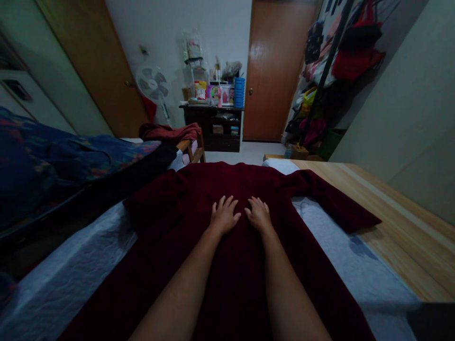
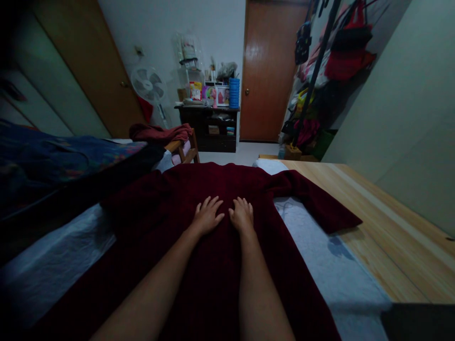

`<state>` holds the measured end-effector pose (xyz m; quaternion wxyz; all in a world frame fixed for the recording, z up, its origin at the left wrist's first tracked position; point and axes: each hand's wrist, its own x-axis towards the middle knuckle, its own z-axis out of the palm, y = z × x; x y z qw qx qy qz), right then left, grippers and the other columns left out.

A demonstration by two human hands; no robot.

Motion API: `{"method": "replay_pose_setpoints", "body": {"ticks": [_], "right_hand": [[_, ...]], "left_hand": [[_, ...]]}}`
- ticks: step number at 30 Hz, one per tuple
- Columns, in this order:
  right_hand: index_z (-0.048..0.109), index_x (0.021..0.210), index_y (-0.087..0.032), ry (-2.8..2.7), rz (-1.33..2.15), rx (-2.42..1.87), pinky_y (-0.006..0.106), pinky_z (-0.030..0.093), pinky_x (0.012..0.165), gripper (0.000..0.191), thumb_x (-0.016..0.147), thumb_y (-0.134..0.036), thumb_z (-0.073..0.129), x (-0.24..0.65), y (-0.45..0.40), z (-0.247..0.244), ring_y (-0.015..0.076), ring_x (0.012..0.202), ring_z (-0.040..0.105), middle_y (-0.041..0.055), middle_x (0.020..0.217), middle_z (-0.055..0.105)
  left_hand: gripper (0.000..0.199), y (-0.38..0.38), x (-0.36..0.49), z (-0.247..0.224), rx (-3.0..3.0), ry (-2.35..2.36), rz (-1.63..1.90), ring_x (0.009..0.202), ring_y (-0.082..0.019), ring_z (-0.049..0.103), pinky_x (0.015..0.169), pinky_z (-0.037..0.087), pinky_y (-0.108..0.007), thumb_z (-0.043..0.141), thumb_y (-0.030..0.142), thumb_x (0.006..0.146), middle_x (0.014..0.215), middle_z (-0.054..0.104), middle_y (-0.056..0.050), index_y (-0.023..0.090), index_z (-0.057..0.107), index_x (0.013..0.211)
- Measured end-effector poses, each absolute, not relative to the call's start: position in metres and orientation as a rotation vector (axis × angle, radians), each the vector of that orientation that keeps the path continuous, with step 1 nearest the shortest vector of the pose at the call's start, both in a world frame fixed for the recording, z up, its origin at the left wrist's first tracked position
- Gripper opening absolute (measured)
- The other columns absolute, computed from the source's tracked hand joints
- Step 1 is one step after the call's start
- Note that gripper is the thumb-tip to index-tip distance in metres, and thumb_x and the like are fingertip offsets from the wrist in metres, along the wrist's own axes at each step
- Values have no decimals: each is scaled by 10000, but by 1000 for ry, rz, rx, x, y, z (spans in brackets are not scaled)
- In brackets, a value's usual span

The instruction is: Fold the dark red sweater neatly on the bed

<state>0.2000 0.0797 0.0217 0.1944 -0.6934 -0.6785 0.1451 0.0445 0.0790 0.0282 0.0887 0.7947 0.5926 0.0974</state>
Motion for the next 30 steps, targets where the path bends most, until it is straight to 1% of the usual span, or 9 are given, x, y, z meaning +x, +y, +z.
{"method": "replay_pose_setpoints", "body": {"ticks": [2,7,12,15,18,20,23,25,30], "right_hand": [[463,1379,-214,-1966,392,-2013,409,131,1155,479,919,-345,441,198,78,22,229,1428,232,64,1518,361],[387,1439,-211,-2044,319,-2095,413,128,1150,530,942,-393,387,197,81,19,239,1437,200,61,1548,301],[346,1463,-195,-2096,268,-2120,424,144,1144,557,949,-408,351,194,81,18,250,1435,197,56,1563,265],[377,1445,-205,-2093,274,-2167,429,231,1108,563,922,-412,404,193,87,27,270,1402,271,74,1538,320],[503,1349,-199,-2072,296,-2212,424,352,1017,496,890,-380,452,190,105,40,292,1276,447,113,1425,478],[528,1320,-176,-2068,293,-2187,396,360,1014,459,903,-335,424,186,123,47,274,1249,479,126,1395,508],[420,1407,-140,-2092,222,-2084,363,262,1099,506,931,-307,384,181,152,46,243,1375,334,116,1507,370],[371,1438,-130,-2102,190,-2063,377,199,1131,532,948,-337,371,179,169,39,247,1424,235,109,1545,297],[372,1441,-137,-2131,199,-2112,404,171,1134,574,958,-447,353,185,192,20,267,1432,211,129,1550,278]], "left_hand": [[520,77,43,24,2393,1777,340,1436,-270,194,1140,197,-532,441,457,910,1550,312,-15,309,407,1408],[488,78,40,22,2399,1775,415,1414,-249,255,1129,246,-489,353,454,951,1531,350,-16,296,414,1409],[527,83,38,20,2366,1804,432,1404,-254,273,1129,249,-475,424,459,921,1534,344,-31,265,414,1411],[528,85,38,20,2341,1798,445,1400,-254,281,1128,246,-483,441,459,913,1530,354,-27,266,420,1404],[517,86,37,20,2330,1777,465,1388,-251,302,1120,262,-481,451,458,909,1520,372,-24,269,437,1390],[503,87,35,22,2330,1763,469,1377,-250,320,1112,277,-476,456,450,909,1509,391,-26,264,453,1376],[469,89,33,23,2328,1750,465,1365,-244,340,1100,299,-461,454,422,915,1493,416,-24,268,470,1358],[452,90,32,24,2322,1748,464,1361,-240,346,1094,309,-455,451,406,918,1489,421,-18,274,477,1350],[455,91,32,24,2317,1744,483,1344,-240,364,1086,322,-457,462,395,910,1478,437,-20,263,483,1345]]}}
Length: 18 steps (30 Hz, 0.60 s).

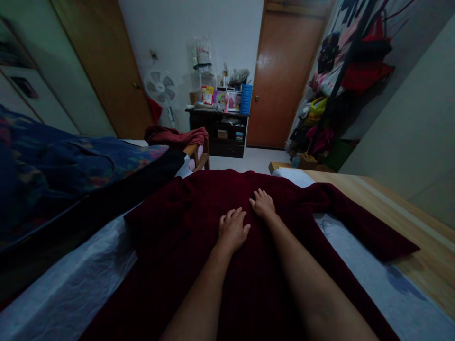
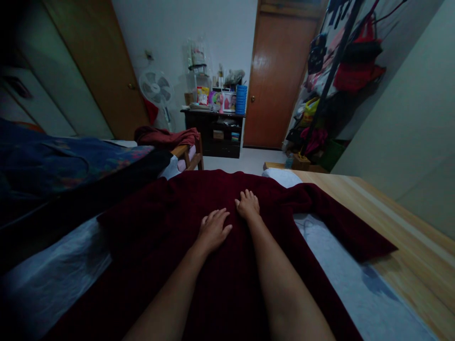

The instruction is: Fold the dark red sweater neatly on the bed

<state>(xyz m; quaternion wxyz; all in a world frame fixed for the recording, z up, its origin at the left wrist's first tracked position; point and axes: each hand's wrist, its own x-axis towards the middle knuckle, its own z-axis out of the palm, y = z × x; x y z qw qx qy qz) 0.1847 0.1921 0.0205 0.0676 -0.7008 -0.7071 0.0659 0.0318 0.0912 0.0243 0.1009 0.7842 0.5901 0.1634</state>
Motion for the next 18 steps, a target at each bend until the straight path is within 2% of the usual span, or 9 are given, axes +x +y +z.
{"method": "replay_pose_setpoints", "body": {"ticks": [7,18], "right_hand": [[351,1455,-141,-2110,153,-2167,433,148,1129,643,947,-534,311,186,218,19,295,1430,201,170,1549,256],[314,1473,-177,-2017,68,-2182,486,74,1133,692,919,-593,316,189,253,17,330,1446,96,162,1571,185]], "left_hand": [[467,92,34,24,2298,1762,457,1347,-256,357,1090,318,-475,481,387,898,1488,422,-19,266,478,1348],[463,92,35,23,2276,1763,479,1352,-259,352,1099,304,-478,482,383,896,1488,422,-6,276,485,1346]]}}
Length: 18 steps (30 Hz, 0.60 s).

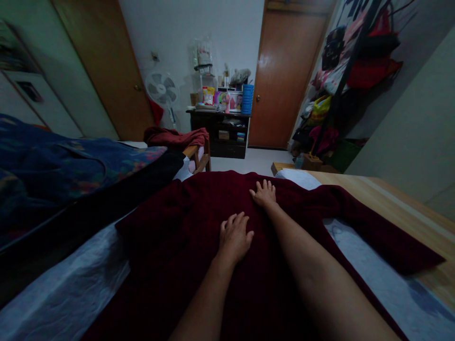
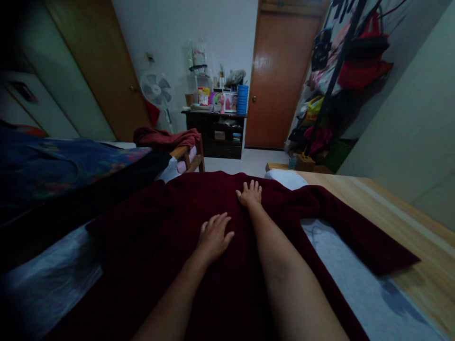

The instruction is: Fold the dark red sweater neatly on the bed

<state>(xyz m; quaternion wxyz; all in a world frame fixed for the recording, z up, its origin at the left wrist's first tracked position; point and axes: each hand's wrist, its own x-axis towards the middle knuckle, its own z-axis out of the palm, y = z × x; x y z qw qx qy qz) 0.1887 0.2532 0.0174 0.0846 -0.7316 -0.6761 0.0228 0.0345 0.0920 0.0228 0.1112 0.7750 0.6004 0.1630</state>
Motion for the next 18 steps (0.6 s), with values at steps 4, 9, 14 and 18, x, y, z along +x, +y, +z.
{"method": "replay_pose_setpoints", "body": {"ticks": [4,9,14,18], "right_hand": [[315,1471,-182,-2005,141,-2210,506,132,1114,710,912,-619,299,190,258,17,341,1424,176,173,1557,218],[334,1463,-188,-1988,108,-2196,499,186,1099,696,911,-613,313,192,263,14,339,1403,235,168,1547,252],[391,1429,-137,-1979,74,-2122,455,199,1109,636,929,-530,365,194,261,11,320,1392,269,184,1516,315],[464,1369,-122,-2012,67,-2058,376,220,1111,502,942,-378,393,191,246,12,258,1358,337,158,1473,399]], "left_hand": [[460,92,35,22,2277,1761,491,1354,-261,348,1102,302,-477,478,383,899,1491,418,-5,271,486,1345],[468,92,35,21,2280,1761,470,1361,-258,340,1106,299,-476,476,393,901,1497,408,-4,274,473,1354],[473,92,35,22,2273,1764,458,1363,-257,337,1108,294,-489,471,395,904,1502,400,0,274,463,1360],[475,92,35,22,2276,1757,488,1353,-256,349,1099,304,-487,486,391,897,1497,409,-3,268,469,1355]]}}
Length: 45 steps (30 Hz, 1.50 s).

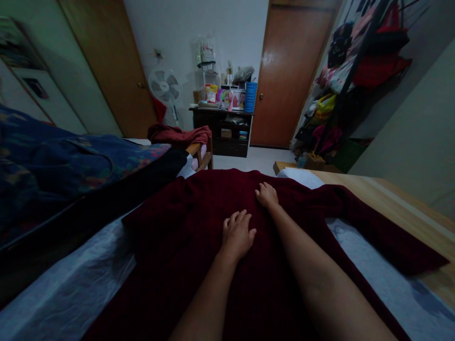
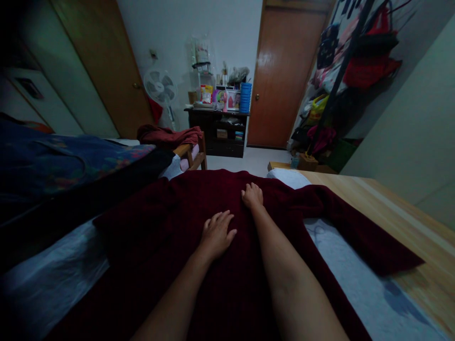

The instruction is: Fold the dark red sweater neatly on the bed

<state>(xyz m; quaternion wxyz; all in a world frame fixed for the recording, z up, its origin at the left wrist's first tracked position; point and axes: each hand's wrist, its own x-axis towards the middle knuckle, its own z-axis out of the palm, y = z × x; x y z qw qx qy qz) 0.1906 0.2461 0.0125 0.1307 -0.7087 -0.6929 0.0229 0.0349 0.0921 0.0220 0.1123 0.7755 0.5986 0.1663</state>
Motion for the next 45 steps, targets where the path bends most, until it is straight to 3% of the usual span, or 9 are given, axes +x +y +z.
{"method": "replay_pose_setpoints", "body": {"ticks": [14,21,28,36,45], "right_hand": [[507,1346,-152,-2030,205,-2081,388,303,1078,485,875,-261,460,164,154,16,254,1339,387,116,1458,443],[545,1309,-155,-1861,127,-1986,403,249,1106,431,916,-232,386,152,112,5,263,1358,356,97,1429,482],[563,1283,-142,-1875,154,-1930,449,246,1107,419,932,-320,418,149,108,12,283,1357,355,130,1416,489],[552,1285,-173,-1967,327,-1687,408,243,1131,414,888,-166,434,144,113,9,196,1316,434,86,1402,517],[578,1276,-238,-2036,353,-1694,420,236,1130,387,905,-244,464,146,110,13,204,1344,399,65,1438,480]], "left_hand": [[446,88,34,17,2278,1812,566,1370,-220,350,1127,272,-478,420,278,930,1489,422,-23,248,457,1374],[438,90,31,16,2187,1958,595,1364,-231,366,1128,262,-513,399,270,935,1461,462,-27,258,471,1367],[447,92,29,15,2176,1965,552,1372,-235,356,1129,266,-518,375,274,938,1466,455,-24,267,464,1376],[461,96,24,10,2189,1953,523,1377,-198,353,1143,274,-438,320,245,953,1473,445,-34,214,446,1395],[475,123,4,16,2222,1895,264,1424,-215,265,1146,255,-430,291,357,973,1530,353,-22,248,410,1420]]}}
